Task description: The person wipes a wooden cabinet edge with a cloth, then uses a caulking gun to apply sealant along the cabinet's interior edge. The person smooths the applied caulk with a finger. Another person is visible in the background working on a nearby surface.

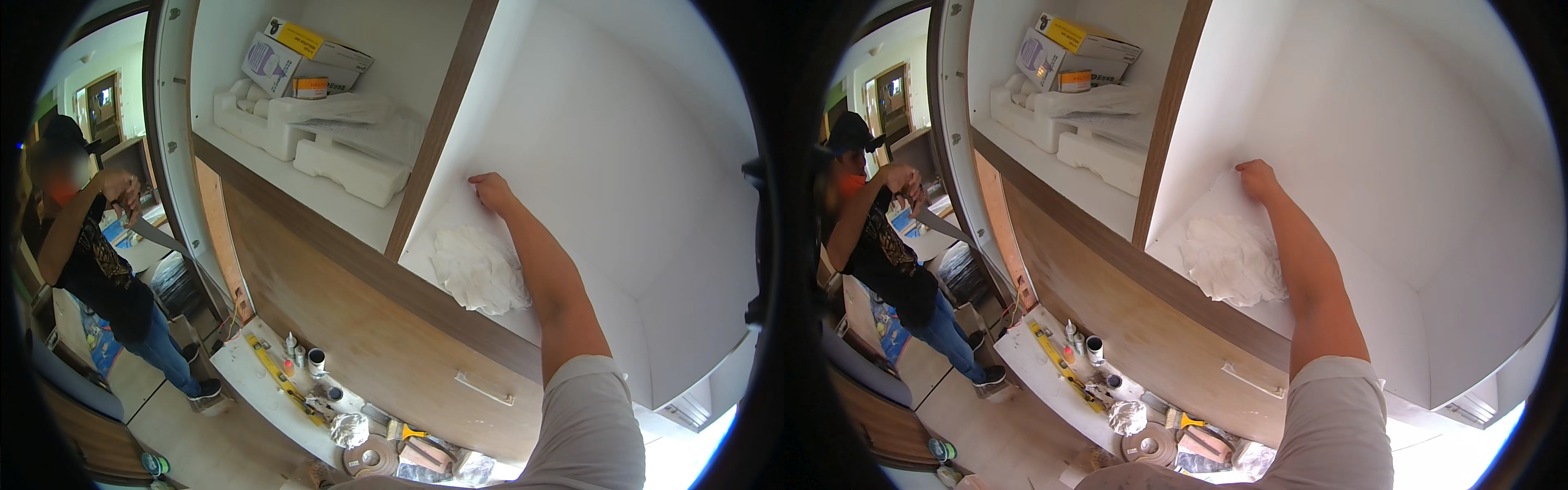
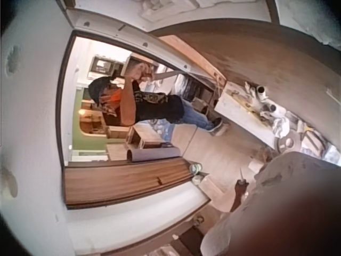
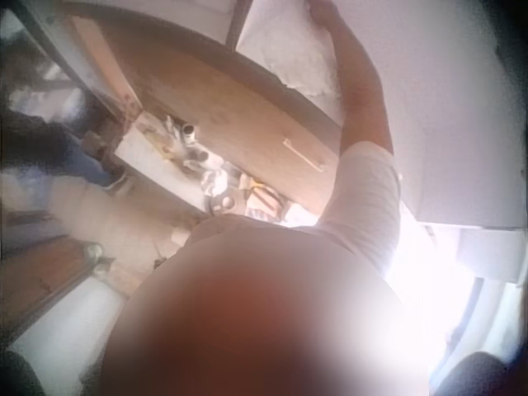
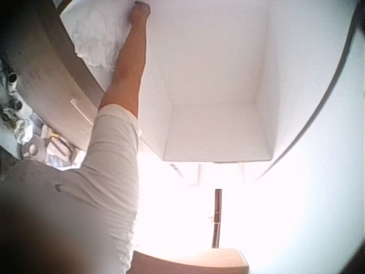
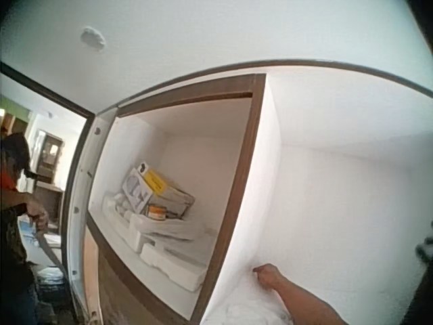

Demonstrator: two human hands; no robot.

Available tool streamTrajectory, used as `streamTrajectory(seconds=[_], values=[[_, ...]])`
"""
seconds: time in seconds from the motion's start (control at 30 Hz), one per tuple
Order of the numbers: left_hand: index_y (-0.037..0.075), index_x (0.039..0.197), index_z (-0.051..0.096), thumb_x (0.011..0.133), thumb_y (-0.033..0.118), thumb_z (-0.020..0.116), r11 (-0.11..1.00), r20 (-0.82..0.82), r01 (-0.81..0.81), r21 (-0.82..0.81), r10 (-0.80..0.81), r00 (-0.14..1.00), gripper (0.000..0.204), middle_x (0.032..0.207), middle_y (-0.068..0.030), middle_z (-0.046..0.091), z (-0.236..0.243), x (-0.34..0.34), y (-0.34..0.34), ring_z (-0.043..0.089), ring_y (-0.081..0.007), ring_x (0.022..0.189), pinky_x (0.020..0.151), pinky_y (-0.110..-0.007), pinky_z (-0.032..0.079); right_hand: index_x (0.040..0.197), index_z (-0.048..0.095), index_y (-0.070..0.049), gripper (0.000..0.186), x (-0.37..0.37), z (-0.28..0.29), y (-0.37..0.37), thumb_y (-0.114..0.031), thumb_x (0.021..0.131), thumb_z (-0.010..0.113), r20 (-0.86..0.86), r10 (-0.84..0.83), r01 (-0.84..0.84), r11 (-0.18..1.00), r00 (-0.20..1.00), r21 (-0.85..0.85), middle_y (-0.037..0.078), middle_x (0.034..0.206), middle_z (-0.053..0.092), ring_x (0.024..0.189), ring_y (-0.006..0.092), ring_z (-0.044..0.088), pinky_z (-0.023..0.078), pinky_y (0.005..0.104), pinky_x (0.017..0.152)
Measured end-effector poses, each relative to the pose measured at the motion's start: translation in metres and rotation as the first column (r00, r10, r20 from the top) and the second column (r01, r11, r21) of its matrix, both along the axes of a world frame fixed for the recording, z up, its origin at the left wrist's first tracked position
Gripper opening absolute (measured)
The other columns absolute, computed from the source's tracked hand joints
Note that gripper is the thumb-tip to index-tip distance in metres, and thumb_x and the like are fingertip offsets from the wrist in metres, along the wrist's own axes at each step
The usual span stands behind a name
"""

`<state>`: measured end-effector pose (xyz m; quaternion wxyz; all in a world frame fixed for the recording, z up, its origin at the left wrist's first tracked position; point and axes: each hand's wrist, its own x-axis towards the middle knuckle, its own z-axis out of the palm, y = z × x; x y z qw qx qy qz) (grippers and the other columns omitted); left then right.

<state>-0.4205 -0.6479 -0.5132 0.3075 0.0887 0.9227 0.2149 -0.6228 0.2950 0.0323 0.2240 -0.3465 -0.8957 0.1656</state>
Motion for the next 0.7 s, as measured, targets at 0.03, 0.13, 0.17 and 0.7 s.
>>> streamTrajectory(seconds=[0.03,0.13,0.17,0.7], values=[[0.008,0.102,0.07,0.094,0.029,0.072,0.999,0.022,-0.038,0.002,0.038,0.999,0.023,0.103,-0.0134,0.073,-0.001,0.003,-0.002,0.07,-0.0273,0.093,0.082,-0.043,0.056,0.124,0.079,-0.01,0.041,-0.002,-0.001,0.002,-0.009,0.092,0.053,0.026,-0.009,0.008,0.999,1.0,0.044,0.02,0.121,0.076,0.113,0.0375,0.072,0.055,0.0417,0.103],[0.014,0.101,0.069,0.095,0.031,0.072,0.988,0.083,-0.151,0.008,0.15,0.985,0.019,0.098,-0.0065,0.074,-0.003,0.01,-0.007,0.07,-0.0229,0.086,0.076,-0.04,0.055,0.124,0.079,-0.011,0.04,-0.004,-0.001,0.002,-0.013,0.094,0.053,0.096,0.001,-0.016,0.987,0.995,0.158,0.019,0.123,0.075,0.114,0.0388,0.071,0.055,0.0426,0.104],[0.014,0.102,0.069,0.094,0.031,0.074,0.983,0.101,-0.184,0.013,0.182,0.978,0.019,0.096,-0.0062,0.074,-0.005,0.011,-0.008,0.069,-0.0224,0.084,0.075,-0.04,0.055,0.124,0.079,-0.012,0.039,-0.005,-0.001,0.001,-0.014,0.095,0.053,0.104,0.011,-0.028,0.985,0.995,0.171,0.018,0.124,0.075,0.115,0.0386,0.071,0.055,0.0427,0.104],[0.013,0.107,0.066,0.08,0.021,0.09,0.808,0.353,-0.577,0.117,0.509,0.785,0.037,0.076,-0.0019,0.067,-0.01,-0.005,-0.013,0.059,-0.0139,0.058,0.051,-0.033,0.049,0.128,0.077,-0.019,0.038,-0.007,0.0,-0.017,-0.015,0.098,0.054,0.228,-0.031,-0.046,0.945,0.973,0.323,0.013,0.128,0.074,0.117,0.0372,0.069,0.056,0.0443,0.101]])
